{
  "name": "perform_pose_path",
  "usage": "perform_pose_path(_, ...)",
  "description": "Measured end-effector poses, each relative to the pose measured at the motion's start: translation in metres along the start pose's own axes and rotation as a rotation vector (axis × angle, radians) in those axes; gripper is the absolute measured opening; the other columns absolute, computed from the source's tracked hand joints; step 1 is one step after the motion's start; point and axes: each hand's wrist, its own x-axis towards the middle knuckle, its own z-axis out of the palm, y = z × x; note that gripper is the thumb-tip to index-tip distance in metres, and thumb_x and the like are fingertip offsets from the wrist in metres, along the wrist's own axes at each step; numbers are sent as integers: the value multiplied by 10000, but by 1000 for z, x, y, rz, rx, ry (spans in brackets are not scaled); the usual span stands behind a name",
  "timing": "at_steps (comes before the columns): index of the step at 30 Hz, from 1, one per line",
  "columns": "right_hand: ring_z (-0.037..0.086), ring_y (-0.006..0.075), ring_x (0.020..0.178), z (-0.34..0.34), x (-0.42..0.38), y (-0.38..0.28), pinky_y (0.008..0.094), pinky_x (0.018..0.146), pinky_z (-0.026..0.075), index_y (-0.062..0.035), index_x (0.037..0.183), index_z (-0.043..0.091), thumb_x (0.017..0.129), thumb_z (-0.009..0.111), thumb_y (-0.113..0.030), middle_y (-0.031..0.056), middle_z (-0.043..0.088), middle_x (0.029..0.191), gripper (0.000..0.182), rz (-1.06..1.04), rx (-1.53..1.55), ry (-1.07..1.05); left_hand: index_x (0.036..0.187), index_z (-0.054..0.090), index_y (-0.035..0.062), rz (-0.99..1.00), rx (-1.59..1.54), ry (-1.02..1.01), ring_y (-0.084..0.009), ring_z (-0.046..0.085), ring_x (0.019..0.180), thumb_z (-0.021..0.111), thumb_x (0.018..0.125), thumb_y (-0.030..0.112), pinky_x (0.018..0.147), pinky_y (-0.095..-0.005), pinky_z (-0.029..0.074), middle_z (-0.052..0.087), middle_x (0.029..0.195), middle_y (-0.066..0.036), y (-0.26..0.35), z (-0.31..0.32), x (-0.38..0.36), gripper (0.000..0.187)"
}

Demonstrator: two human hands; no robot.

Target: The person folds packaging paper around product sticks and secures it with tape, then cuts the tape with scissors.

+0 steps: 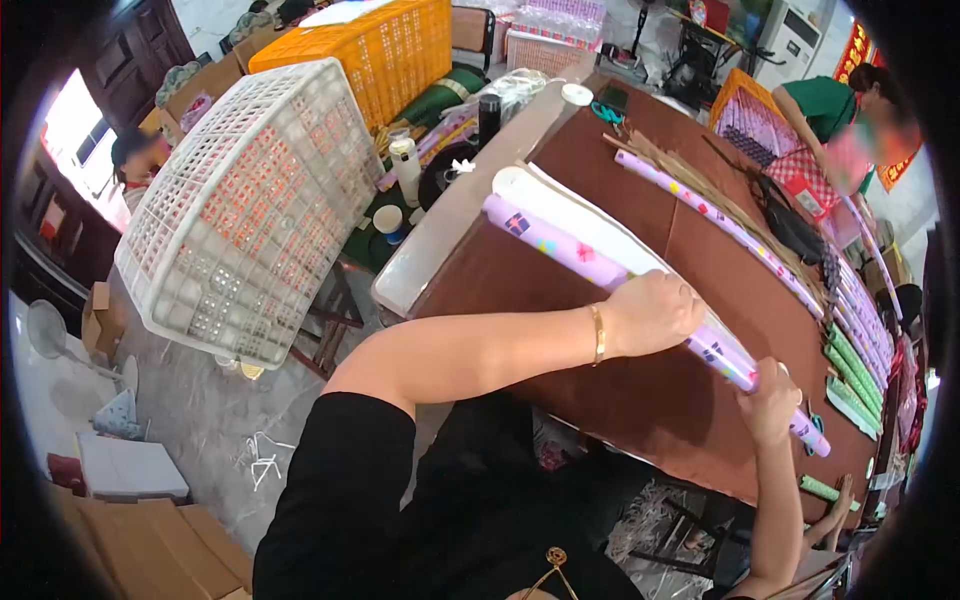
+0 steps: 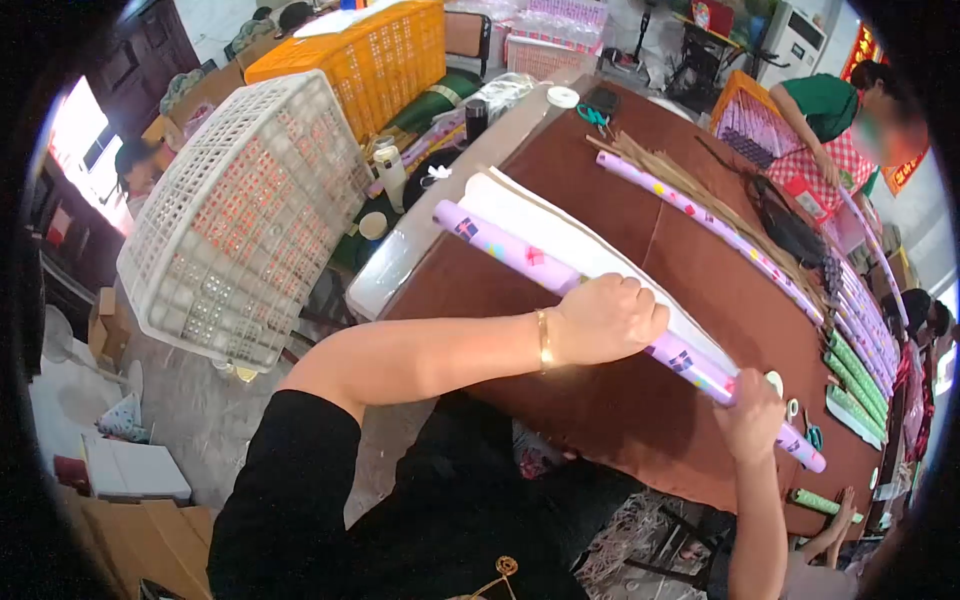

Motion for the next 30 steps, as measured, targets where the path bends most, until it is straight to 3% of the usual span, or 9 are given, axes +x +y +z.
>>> perform_pose_path(1, 581, 405, 683, 6, -9, -5, 491, 590, 458, -57, 859, 527, 812, 762, -385, 166, 556, 735, 406, -77, 27, -4, 721, 559, 76, -11, -19, -34, -204, 632, 600, 612, 749, 160, 558, -316, 523, 592, 622, -58, 7, 4, -12, 104)
perform_pose_path(2, 581, 405, 683, 16, -20, -10, 491, 590, 458, -57, 859, 527, 812, 762, -385, 166, 556, 735, 406, -77, 34, -27, 726, 556, 76, -26, -39, -69, -199, 627, 597, 610, 746, 161, 559, -319, 524, 586, 621, -53, 16, 8, -24, 103)
perform_pose_path(5, 556, 402, 718, 42, -53, -28, 488, 610, 431, -35, 905, 507, 866, 593, -644, 171, 524, 788, 616, -49, 161, -123, 795, 557, 66, -77, -199, -217, -223, 642, 670, 701, 765, 291, 600, -332, 530, 605, 689, -68, 32, 14, -60, 269)
perform_pose_path(7, 544, 391, 694, 49, -61, -39, 478, 590, 427, -37, 886, 509, 869, 590, -637, 163, 520, 783, 606, -49, 188, -86, 864, 561, 66, -121, -364, -306, -234, 638, 751, 783, 723, 436, 639, -343, 520, 617, 785, -71, 41, 14, -75, 455)
perform_pose_path(12, 543, 354, 745, 58, -79, -37, 465, 649, 428, -46, 877, 540, 865, 588, -628, 136, 532, 815, 585, -116, 142, -77, 872, 579, 87, -127, -451, -297, -229, 611, 829, 774, 736, 431, 680, -359, 496, 584, 849, -51, 55, 20, -90, 418)
perform_pose_path(15, 547, 386, 827, 62, -87, -36, 483, 721, 439, -32, 905, 572, 847, 645, -551, 154, 549, 872, 528, -54, 236, -156, 891, 599, 104, -140, -485, -286, -233, 594, 865, 769, 724, 424, 714, -363, 487, 557, 879, -55, 56, 23, -88, 399)
perform_pose_path(19, 598, 346, 891, 64, -85, -36, 445, 764, 497, -79, 959, 643, 663, 819, -434, 119, 604, 948, 495, -17, 273, -83, 901, 644, 109, -122, -532, -296, -249, 580, 805, 796, 692, 366, 683, -381, 472, 535, 832, -52, 54, 28, -84, 364)
perform_pose_path(25, 606, 282, 830, 56, -79, -36, 390, 731, 502, -112, 907, 644, 747, 742, -493, 64, 599, 908, 425, -2, 273, -38, 937, 670, 77, -45, -480, -327, -256, 563, 766, 804, 707, 321, 651, -385, 440, 527, 790, -53, 57, 19, -77, 361)
perform_pose_path(30, 597, 270, 814, 60, -69, -22, 374, 710, 494, -106, 887, 622, 769, 744, -474, 61, 581, 882, 405, -65, 378, -15, 1066, 687, 66, -143, -402, -339, -269, 561, 819, 754, 794, 343, 705, -382, 449, 553, 885, -80, 59, 24, -69, 394)
